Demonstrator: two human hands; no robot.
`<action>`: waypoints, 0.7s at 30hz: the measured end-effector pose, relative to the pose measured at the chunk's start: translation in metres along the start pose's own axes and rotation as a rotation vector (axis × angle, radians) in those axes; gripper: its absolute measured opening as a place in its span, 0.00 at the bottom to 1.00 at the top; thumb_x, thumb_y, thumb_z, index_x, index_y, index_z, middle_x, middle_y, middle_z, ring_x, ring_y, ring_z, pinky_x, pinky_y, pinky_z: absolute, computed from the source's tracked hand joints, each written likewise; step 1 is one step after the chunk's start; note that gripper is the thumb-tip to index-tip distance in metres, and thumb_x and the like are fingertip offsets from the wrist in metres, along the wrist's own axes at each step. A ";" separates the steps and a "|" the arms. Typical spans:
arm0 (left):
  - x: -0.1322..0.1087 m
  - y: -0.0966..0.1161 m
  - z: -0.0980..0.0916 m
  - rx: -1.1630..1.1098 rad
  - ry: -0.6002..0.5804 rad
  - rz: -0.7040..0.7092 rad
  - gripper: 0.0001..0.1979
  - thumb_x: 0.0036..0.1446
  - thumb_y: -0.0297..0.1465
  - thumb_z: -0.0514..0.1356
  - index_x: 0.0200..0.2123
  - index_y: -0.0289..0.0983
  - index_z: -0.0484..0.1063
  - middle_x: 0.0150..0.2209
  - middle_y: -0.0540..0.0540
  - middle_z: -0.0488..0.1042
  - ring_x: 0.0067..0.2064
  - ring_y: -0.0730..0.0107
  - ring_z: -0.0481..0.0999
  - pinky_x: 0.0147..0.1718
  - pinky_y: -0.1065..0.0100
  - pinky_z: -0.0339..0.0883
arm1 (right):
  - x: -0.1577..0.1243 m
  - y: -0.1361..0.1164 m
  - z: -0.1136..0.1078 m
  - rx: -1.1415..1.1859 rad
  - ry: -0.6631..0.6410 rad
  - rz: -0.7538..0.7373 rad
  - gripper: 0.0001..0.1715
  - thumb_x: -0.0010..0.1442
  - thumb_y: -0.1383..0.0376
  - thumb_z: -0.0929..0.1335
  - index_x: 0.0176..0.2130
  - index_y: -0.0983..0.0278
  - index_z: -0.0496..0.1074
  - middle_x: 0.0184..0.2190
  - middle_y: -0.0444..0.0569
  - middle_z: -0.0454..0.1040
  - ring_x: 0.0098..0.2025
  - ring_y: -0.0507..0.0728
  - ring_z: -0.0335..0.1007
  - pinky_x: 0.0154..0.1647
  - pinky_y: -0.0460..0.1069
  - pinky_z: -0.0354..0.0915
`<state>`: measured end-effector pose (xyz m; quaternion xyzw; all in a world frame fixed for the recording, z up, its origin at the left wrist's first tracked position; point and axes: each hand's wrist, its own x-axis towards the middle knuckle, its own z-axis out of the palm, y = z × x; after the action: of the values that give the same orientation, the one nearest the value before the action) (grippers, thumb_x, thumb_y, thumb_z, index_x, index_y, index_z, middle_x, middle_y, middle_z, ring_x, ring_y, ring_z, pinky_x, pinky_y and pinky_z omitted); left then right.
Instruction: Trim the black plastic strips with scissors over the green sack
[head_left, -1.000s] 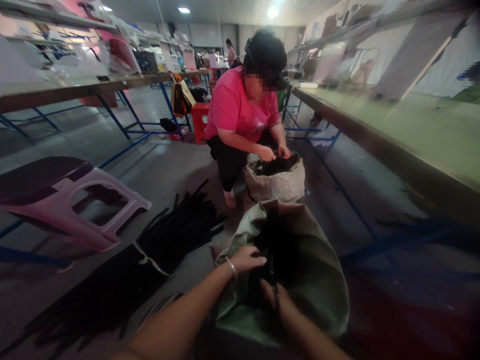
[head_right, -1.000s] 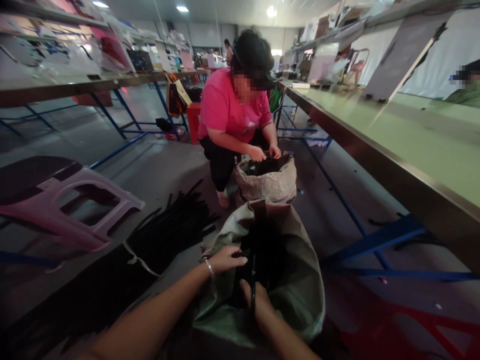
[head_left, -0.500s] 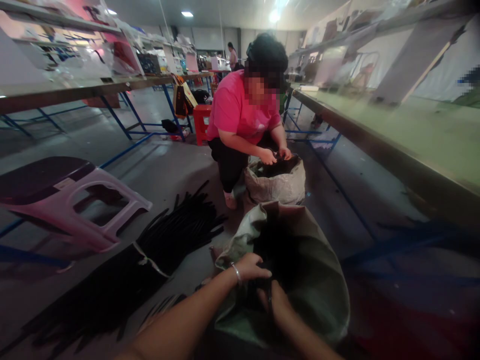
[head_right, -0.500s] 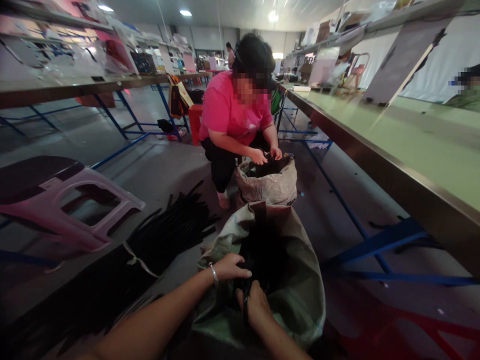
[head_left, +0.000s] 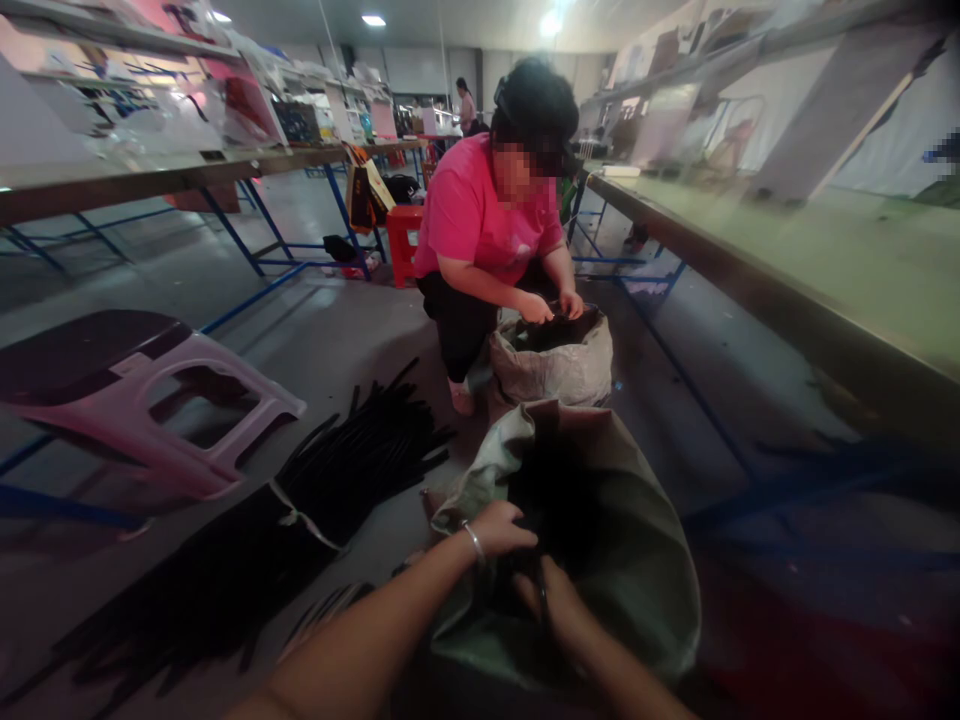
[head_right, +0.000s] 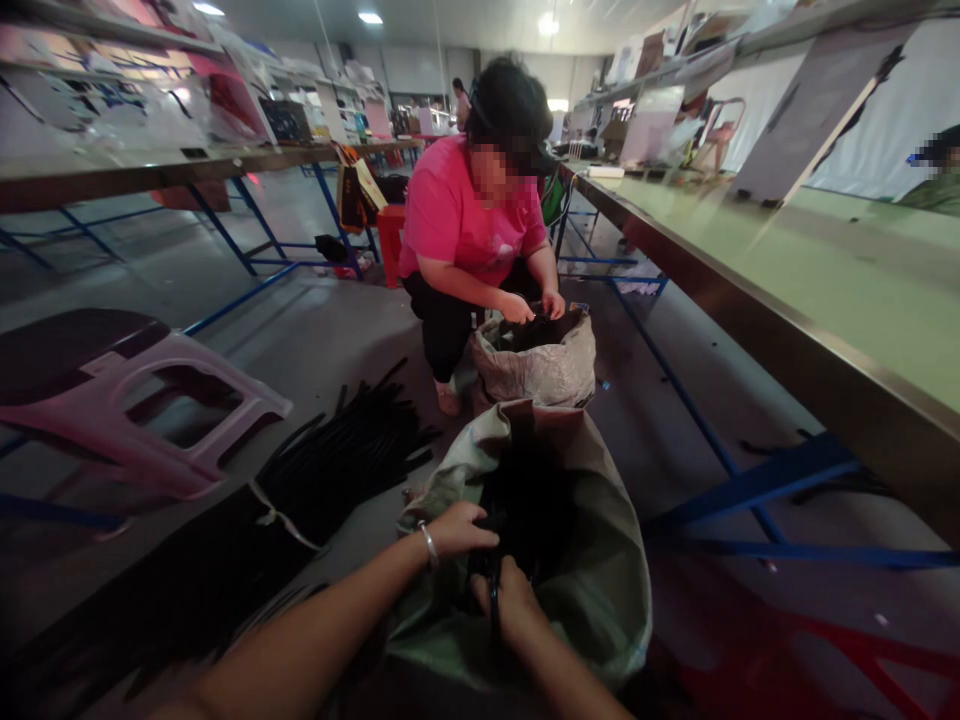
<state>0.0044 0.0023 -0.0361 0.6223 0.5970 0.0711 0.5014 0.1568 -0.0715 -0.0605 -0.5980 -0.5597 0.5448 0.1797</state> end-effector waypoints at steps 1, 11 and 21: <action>0.000 0.000 0.000 -0.014 0.005 -0.013 0.14 0.41 0.39 0.61 0.27 0.33 0.75 0.23 0.50 0.69 0.26 0.72 0.67 0.24 0.73 0.59 | 0.000 -0.002 -0.001 0.027 -0.001 0.006 0.24 0.50 0.53 0.68 0.43 0.65 0.71 0.38 0.53 0.75 0.40 0.60 0.71 0.39 0.50 0.64; -0.002 0.002 -0.009 -0.183 0.086 -0.081 0.07 0.41 0.32 0.58 0.24 0.33 0.71 0.20 0.51 0.65 0.24 0.73 0.64 0.22 0.71 0.56 | 0.001 -0.019 -0.012 0.194 -0.021 0.123 0.23 0.49 0.52 0.68 0.38 0.67 0.72 0.32 0.51 0.75 0.33 0.56 0.70 0.31 0.48 0.63; -0.005 0.004 -0.022 -0.320 0.001 -0.015 0.15 0.42 0.31 0.60 0.36 0.34 0.72 0.23 0.52 0.67 0.24 0.76 0.63 0.23 0.73 0.56 | 0.009 -0.009 -0.014 0.259 0.120 0.221 0.14 0.48 0.55 0.67 0.28 0.65 0.68 0.21 0.44 0.69 0.23 0.52 0.63 0.24 0.46 0.58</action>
<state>-0.0096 0.0112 -0.0205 0.5300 0.5829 0.1621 0.5942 0.1625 -0.0554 -0.0530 -0.6591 -0.4040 0.5922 0.2272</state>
